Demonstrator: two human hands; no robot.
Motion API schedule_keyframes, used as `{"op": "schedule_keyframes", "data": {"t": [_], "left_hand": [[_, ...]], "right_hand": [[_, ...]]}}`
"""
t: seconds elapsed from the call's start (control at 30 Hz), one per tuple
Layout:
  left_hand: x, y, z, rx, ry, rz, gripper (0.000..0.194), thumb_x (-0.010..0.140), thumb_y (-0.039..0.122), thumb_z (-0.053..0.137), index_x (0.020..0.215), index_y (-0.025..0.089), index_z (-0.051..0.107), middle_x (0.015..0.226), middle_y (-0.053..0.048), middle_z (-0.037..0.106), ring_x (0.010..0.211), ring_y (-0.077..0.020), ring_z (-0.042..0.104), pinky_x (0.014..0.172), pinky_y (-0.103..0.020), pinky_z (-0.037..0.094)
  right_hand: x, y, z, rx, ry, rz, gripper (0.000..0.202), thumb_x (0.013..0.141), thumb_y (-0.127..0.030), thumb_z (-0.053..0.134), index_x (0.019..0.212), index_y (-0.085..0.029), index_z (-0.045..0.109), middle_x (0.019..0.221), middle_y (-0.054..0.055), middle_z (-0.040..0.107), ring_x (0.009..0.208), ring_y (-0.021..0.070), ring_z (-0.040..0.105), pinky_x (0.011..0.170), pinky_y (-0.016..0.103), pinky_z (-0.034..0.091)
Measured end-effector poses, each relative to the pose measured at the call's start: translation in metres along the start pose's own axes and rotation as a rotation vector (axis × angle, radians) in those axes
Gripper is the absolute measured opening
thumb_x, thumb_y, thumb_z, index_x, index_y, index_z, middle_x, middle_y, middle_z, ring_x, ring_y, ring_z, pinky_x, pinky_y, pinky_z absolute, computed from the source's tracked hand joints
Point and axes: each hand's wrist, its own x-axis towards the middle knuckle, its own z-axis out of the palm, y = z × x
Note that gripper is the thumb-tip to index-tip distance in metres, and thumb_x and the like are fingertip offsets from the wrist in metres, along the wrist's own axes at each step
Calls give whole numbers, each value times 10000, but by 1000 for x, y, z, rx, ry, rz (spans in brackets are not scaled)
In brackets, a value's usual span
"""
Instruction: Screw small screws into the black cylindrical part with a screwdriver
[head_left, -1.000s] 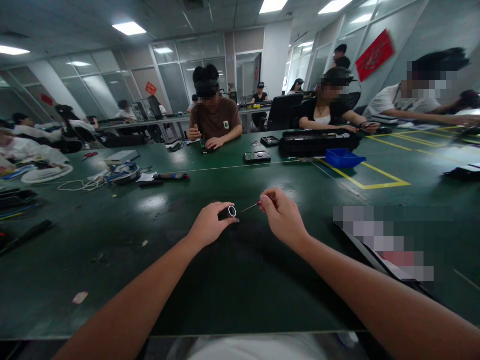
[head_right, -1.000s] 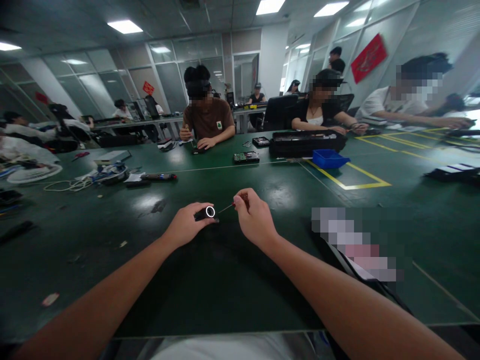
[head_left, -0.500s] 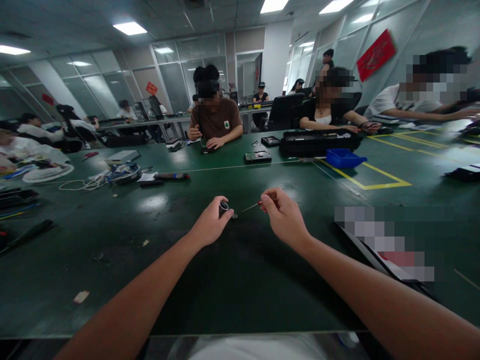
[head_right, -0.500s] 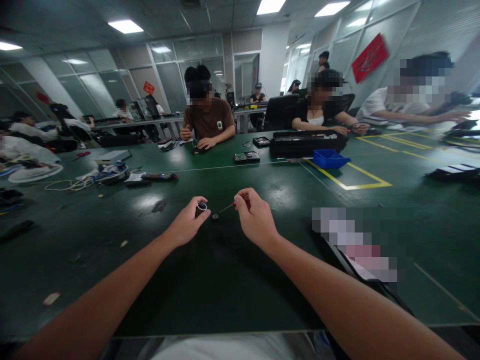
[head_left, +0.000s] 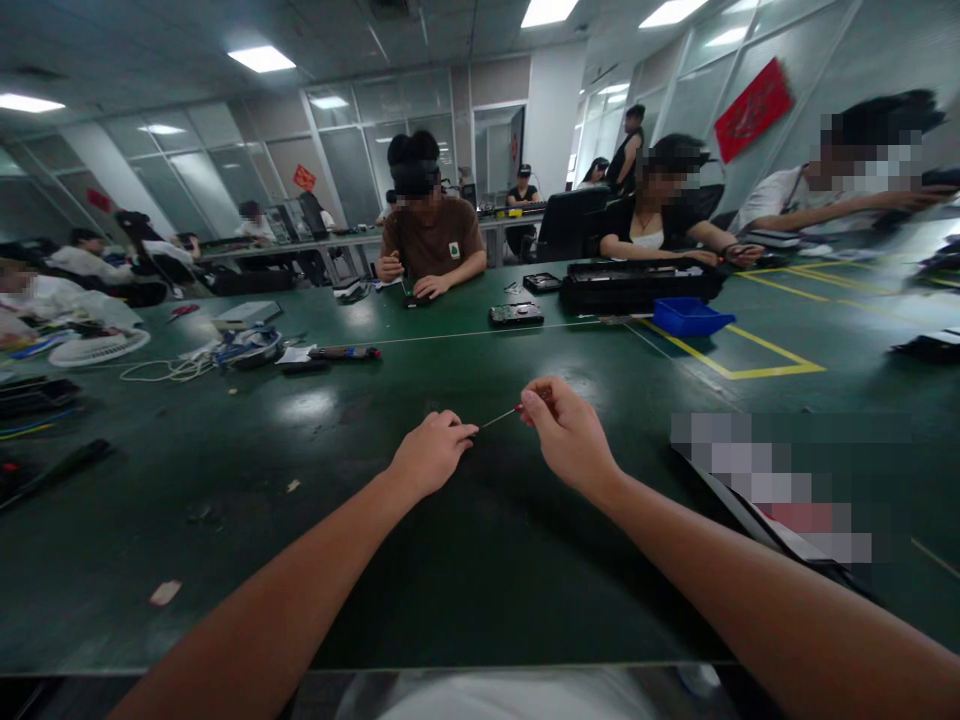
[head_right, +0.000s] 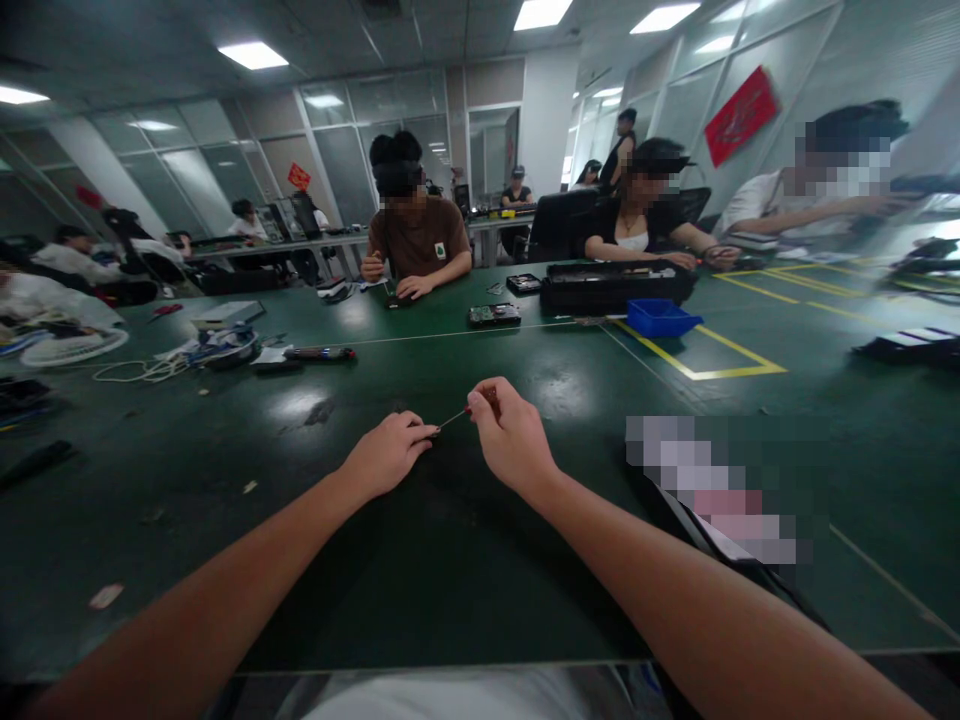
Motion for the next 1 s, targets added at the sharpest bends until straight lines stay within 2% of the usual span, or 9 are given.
{"op": "schedule_keyframes", "data": {"t": [0.23, 0.37, 0.43, 0.5, 0.57, 0.63, 0.73, 0.83, 1.0], "left_hand": [[1, -1, -1, -51, 10, -7, 298, 992, 311, 451, 1126, 257, 712, 1135, -55, 644, 1032, -238, 578, 815, -367, 494], [2, -8, -5, -214, 85, -27, 275, 978, 311, 468, 1060, 247, 723, 1095, -57, 653, 1026, -234, 591, 855, -373, 478], [3, -16, -12, -361, 177, -71, 248, 958, 316, 504, 1047, 240, 722, 1083, -61, 661, 1009, -225, 600, 867, -361, 473], [5, -24, -21, -553, 296, -167, 215, 928, 318, 547, 1020, 231, 720, 1031, -63, 672, 934, -205, 605, 802, -323, 480], [6, -32, -34, -844, 413, -317, 191, 898, 302, 567, 996, 219, 708, 954, -60, 665, 804, -175, 593, 630, -264, 450], [6, -42, -49, -1210, 515, -475, 175, 881, 256, 542, 974, 201, 679, 882, -53, 636, 672, -142, 556, 473, -218, 341], [0, -60, -73, -1621, 650, -635, 149, 860, 168, 485, 918, 169, 623, 804, -37, 588, 575, -116, 521, 404, -193, 268], [-13, -84, -91, -1731, 757, -714, 136, 871, 159, 453, 871, 145, 587, 751, -33, 564, 565, -120, 517, 400, -192, 284], [-48, -134, -109, -1699, 936, -776, 138, 880, 122, 403, 833, 123, 533, 714, -28, 539, 566, -117, 481, 410, -192, 286]], "right_hand": [[0, -2, -1, -2, -23, 9, 205, 973, -390, 488, 931, -218, 591, 787, 30, 679, 747, 198, 655, 700, 346, 480], [0, -2, -1, 8, -38, 22, 204, 974, -386, 485, 947, -215, 592, 805, 35, 682, 759, 197, 655, 699, 345, 482], [0, -1, -2, 15, -40, 26, 201, 977, -380, 482, 953, -214, 593, 807, 35, 681, 763, 196, 654, 704, 346, 483], [0, -1, -2, 24, -44, 28, 201, 979, -377, 479, 956, -212, 592, 813, 36, 681, 767, 195, 652, 710, 348, 483], [0, -1, -3, 28, -48, 28, 202, 980, -378, 478, 957, -212, 592, 818, 38, 681, 769, 196, 652, 707, 350, 481], [0, 0, -3, 28, -50, 25, 201, 980, -379, 478, 959, -214, 591, 814, 35, 680, 764, 196, 651, 699, 349, 479], [0, 0, -3, 26, -55, 25, 199, 981, -379, 477, 965, -217, 590, 819, 34, 679, 766, 197, 651, 696, 348, 478], [1, 1, -3, 36, -51, 27, 191, 980, -374, 478, 959, -219, 589, 824, 34, 681, 771, 198, 652, 706, 350, 480], [2, 3, -1, 56, -37, 21, 177, 974, -370, 489, 948, -225, 587, 812, 27, 677, 761, 196, 650, 712, 353, 481]]}}
